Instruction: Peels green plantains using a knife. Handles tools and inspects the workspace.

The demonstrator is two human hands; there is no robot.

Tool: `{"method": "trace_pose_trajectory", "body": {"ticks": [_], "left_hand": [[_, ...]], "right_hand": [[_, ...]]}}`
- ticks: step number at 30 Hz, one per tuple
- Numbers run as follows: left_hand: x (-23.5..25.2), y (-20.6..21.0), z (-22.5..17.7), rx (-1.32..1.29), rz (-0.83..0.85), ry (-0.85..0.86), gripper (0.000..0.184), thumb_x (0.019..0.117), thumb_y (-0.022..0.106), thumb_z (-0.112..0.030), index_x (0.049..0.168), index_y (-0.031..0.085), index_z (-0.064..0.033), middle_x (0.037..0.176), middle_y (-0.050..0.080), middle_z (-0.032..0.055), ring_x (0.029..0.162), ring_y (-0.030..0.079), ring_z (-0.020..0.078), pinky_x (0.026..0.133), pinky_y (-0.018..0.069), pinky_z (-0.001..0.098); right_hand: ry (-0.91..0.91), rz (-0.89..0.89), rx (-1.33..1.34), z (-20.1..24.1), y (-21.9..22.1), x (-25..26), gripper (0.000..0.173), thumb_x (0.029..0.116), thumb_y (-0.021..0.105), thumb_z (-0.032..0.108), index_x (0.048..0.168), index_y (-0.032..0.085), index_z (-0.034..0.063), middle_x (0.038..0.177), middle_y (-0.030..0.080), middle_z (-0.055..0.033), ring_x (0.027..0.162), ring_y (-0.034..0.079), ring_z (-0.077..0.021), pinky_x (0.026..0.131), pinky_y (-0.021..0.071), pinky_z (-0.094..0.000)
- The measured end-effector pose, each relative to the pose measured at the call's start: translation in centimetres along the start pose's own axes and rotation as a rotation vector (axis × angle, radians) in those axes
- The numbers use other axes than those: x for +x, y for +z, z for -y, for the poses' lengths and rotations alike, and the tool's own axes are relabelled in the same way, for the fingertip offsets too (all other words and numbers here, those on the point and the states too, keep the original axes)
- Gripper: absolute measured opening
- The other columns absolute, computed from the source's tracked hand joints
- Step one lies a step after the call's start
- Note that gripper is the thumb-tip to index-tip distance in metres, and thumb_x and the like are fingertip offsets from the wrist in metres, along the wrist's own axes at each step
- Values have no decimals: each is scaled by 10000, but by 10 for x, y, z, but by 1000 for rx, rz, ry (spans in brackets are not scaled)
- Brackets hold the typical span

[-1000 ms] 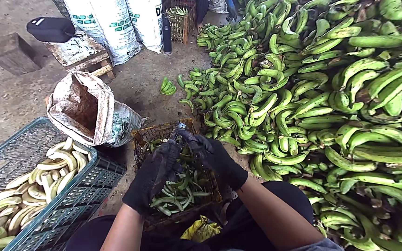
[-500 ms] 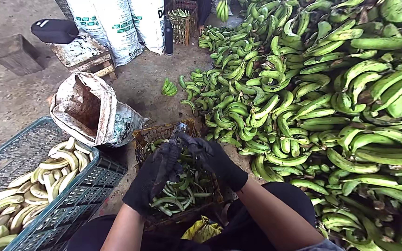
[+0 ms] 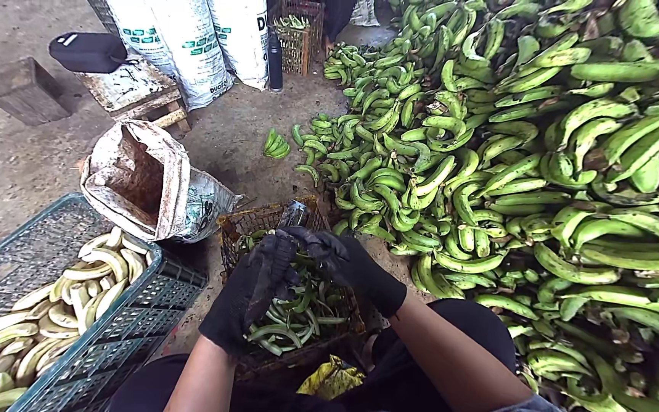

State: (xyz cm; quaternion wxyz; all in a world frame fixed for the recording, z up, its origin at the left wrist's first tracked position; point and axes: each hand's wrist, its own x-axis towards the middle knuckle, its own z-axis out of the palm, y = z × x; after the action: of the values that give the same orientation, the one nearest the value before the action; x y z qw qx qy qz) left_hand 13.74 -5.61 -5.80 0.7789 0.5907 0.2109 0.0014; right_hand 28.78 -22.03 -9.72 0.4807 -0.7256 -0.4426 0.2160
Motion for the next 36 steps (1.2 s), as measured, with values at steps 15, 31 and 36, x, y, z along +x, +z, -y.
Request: {"method": "trace_pose_trajectory", "body": {"ticks": [15, 31, 36], "left_hand": [[1, 0, -2, 10, -16, -40, 328, 1104, 448, -350, 1152, 599, -62, 755, 612, 37, 602, 609, 145, 593, 580, 306], [11, -4, 7, 785, -418, 87, 446, 994, 637, -435, 1335, 600, -149, 1085, 688, 80, 965, 669, 212, 856, 551, 466], [15, 1, 14, 1258, -745, 249, 590, 929, 707, -452, 1384, 619, -88, 1270, 641, 259, 1121, 629, 490, 912, 500, 647]], "right_hand": [[50, -115, -1, -1, 3, 3, 336, 1057, 483, 289, 1180, 677, 43, 796, 638, -30, 656, 588, -94, 626, 531, -310], [197, -307, 14, 0, -5, 3, 318, 1063, 465, 294, 1215, 638, 76, 788, 641, -39, 641, 625, -135, 615, 566, -347], [187, -193, 13, 7, 18, -3, 351, 1056, 481, 341, 1130, 664, 51, 763, 614, -22, 640, 597, -110, 624, 543, -331]]}}
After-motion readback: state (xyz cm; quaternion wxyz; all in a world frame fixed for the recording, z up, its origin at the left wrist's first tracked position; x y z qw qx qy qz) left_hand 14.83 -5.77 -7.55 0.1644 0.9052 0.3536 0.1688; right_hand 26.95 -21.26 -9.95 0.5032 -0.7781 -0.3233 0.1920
